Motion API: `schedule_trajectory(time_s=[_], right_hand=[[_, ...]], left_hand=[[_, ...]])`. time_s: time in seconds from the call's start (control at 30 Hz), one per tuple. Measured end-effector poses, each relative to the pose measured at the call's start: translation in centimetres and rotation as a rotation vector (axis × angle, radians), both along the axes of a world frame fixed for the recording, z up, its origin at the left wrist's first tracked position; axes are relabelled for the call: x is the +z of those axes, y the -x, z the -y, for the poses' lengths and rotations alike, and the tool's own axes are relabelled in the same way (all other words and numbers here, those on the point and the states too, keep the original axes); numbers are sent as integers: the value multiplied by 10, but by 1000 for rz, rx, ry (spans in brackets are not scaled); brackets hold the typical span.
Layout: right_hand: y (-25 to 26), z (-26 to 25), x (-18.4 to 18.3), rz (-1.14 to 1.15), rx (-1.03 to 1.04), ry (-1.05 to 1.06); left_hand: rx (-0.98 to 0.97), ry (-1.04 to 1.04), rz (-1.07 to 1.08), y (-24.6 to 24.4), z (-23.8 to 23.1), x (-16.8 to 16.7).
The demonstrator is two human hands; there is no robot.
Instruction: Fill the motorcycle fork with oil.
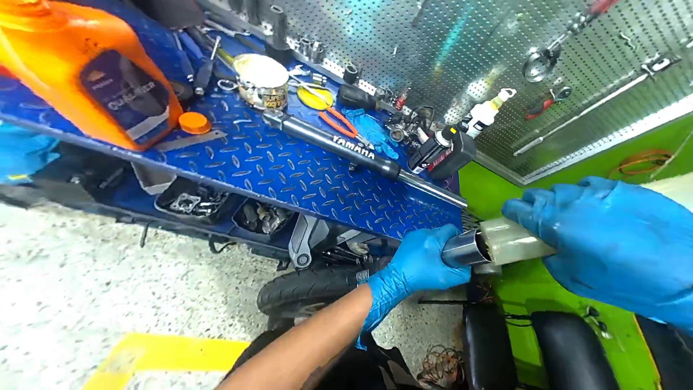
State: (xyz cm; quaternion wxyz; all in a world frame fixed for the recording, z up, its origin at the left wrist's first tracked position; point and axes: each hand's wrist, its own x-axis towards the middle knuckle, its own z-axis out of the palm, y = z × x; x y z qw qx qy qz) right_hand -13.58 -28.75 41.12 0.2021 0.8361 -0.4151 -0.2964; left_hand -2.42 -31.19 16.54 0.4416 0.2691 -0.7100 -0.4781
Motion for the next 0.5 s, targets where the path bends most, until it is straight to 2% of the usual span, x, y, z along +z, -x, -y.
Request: schedule_trajectory(time_s=[0.5], right_hand=[[-7, -1, 0, -7, 46, 11]], left_hand=[[-43, -23, 23, -10, 1, 1]])
